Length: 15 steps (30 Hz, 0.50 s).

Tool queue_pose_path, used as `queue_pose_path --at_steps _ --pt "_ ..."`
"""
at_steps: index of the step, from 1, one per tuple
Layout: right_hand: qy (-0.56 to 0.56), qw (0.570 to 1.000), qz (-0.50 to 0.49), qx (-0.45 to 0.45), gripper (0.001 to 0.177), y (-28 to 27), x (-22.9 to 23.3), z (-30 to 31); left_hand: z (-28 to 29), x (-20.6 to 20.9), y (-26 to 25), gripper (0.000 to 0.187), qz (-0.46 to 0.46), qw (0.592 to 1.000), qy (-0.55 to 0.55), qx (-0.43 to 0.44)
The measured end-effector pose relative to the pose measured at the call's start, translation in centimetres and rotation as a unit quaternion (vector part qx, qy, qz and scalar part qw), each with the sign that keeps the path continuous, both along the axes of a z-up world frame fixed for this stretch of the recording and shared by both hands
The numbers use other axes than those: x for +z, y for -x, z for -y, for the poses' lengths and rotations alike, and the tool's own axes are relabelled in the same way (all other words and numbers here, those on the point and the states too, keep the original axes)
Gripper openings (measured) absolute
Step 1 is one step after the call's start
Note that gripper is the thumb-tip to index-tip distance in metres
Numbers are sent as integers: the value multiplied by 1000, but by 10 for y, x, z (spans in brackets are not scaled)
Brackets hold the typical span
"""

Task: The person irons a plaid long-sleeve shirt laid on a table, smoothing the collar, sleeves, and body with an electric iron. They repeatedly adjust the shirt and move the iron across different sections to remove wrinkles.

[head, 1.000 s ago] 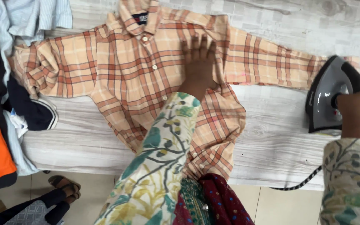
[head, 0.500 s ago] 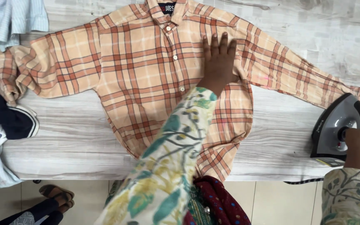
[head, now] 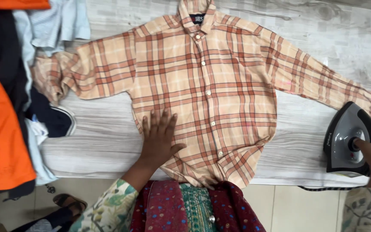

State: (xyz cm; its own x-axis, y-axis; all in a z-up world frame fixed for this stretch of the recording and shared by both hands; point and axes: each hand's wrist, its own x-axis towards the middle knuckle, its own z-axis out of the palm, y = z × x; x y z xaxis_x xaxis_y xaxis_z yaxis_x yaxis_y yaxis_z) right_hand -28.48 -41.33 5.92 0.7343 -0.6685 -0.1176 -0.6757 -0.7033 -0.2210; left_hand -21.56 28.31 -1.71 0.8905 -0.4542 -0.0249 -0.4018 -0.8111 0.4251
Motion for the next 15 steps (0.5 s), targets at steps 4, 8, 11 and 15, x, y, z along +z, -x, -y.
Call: queue_pose_path --at_steps 4,8,11,15 --pt "-110 994 7 1 65 3 10 -33 -43 -14 2 106 9 1000 -17 -6" --pt "60 996 -31 54 67 15 15 -102 -67 -12 -10 108 17 999 -36 -30" --pt "91 991 -33 95 69 4 47 -191 -74 -10 -12 107 13 999 -24 -42" --pt "-55 995 -4 78 75 -16 89 -321 -77 -13 -8 102 24 997 -49 -58"
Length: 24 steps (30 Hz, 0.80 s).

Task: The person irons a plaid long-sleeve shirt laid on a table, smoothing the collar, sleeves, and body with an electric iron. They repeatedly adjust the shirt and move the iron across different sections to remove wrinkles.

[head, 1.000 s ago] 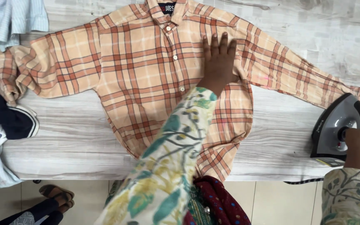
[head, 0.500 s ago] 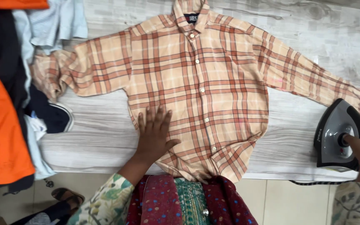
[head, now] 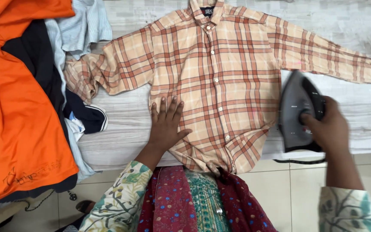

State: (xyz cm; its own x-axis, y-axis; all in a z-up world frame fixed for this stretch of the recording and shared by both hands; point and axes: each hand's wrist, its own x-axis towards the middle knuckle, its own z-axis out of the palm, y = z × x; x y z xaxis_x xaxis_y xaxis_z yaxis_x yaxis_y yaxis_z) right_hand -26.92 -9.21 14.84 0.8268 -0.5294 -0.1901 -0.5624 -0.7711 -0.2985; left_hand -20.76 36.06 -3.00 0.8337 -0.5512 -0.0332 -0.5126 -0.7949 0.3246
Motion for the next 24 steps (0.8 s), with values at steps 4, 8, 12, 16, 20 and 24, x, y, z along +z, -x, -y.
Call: queue_pose_path --at_steps 4,8,12,16,20,24 --pt "-85 995 -40 -24 87 -28 27 -96 13 0 9 98 -15 1000 -19 6" --pt "-243 970 -18 -15 86 -55 43 -126 28 18 21 99 -69 997 44 6" --pt "-366 928 2 67 84 -86 30 -157 29 23 -26 94 -94 989 66 97" --pt "-412 909 -1 70 82 -121 1 -215 -5 6 -105 69 -84 965 89 231" --pt "-374 912 11 167 81 -139 -35 -273 -52 -16 -129 62 -1 973 39 229" --pt "-259 916 -14 305 74 -149 -47 -301 -59 -29 -127 58 56 969 24 240"
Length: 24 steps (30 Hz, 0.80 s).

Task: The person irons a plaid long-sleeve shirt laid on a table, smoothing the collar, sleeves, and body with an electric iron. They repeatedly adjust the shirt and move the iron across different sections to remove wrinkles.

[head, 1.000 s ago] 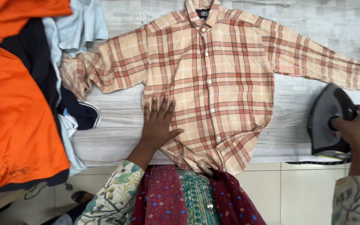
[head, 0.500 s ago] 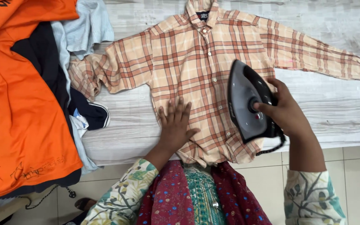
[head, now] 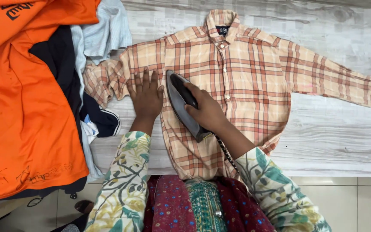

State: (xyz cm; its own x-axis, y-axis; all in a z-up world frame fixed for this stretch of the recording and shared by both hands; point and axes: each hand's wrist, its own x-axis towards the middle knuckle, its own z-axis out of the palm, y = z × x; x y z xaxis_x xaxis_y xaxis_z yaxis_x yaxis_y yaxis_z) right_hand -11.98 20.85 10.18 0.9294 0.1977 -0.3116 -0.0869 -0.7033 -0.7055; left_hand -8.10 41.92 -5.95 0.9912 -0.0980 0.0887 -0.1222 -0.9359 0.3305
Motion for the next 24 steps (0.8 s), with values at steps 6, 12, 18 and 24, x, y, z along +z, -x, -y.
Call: queue_pose_path --at_steps 6,12,18,24 --pt "89 996 10 7 70 -16 3 13 -9 7 -12 58 -28 999 5 -17" --pt "113 988 2 -101 70 -36 -4 43 -8 4 -14 58 -29 1000 -6 -10" --pt "32 994 67 -75 68 -28 -11 48 23 15 -35 67 -173 980 -66 73" --pt "46 999 17 16 69 -1 4 17 53 11 -6 57 0 997 30 75"
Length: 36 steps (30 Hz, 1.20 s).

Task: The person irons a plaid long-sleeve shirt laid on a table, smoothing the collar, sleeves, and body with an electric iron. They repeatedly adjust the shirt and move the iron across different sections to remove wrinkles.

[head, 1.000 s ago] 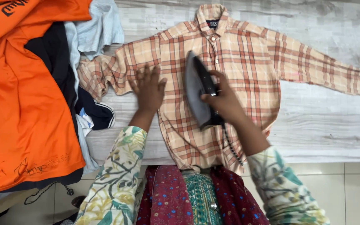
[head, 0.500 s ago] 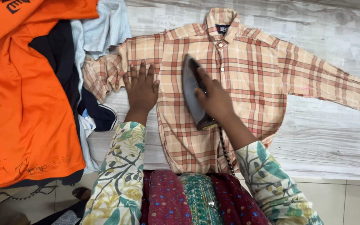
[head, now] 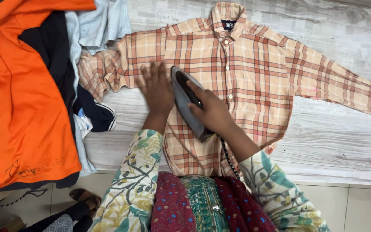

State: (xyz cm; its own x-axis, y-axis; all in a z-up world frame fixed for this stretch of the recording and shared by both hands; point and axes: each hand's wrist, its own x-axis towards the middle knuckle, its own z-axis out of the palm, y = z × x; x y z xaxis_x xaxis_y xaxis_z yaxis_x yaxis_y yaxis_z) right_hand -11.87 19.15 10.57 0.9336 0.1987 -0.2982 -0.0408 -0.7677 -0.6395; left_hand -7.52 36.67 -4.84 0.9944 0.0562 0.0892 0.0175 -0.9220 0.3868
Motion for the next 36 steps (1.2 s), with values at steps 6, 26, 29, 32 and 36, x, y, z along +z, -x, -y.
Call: queue_pose_path --at_steps 6,26,29,32,36 --pt "42 998 -30 -47 69 -11 8 10 -10 4 5 59 -58 998 -10 -11" --pt "-155 966 -20 -208 78 -6 12 168 186 40 1 63 -105 986 69 -107" --pt "-163 966 -22 -200 75 -8 -7 165 182 24 12 62 -110 986 2 -127" --pt "-122 981 28 -151 72 -6 -15 171 179 18 17 62 -81 988 -18 -130" --pt "-94 985 53 -136 71 -8 -20 178 181 18 15 63 -72 990 -12 -122"
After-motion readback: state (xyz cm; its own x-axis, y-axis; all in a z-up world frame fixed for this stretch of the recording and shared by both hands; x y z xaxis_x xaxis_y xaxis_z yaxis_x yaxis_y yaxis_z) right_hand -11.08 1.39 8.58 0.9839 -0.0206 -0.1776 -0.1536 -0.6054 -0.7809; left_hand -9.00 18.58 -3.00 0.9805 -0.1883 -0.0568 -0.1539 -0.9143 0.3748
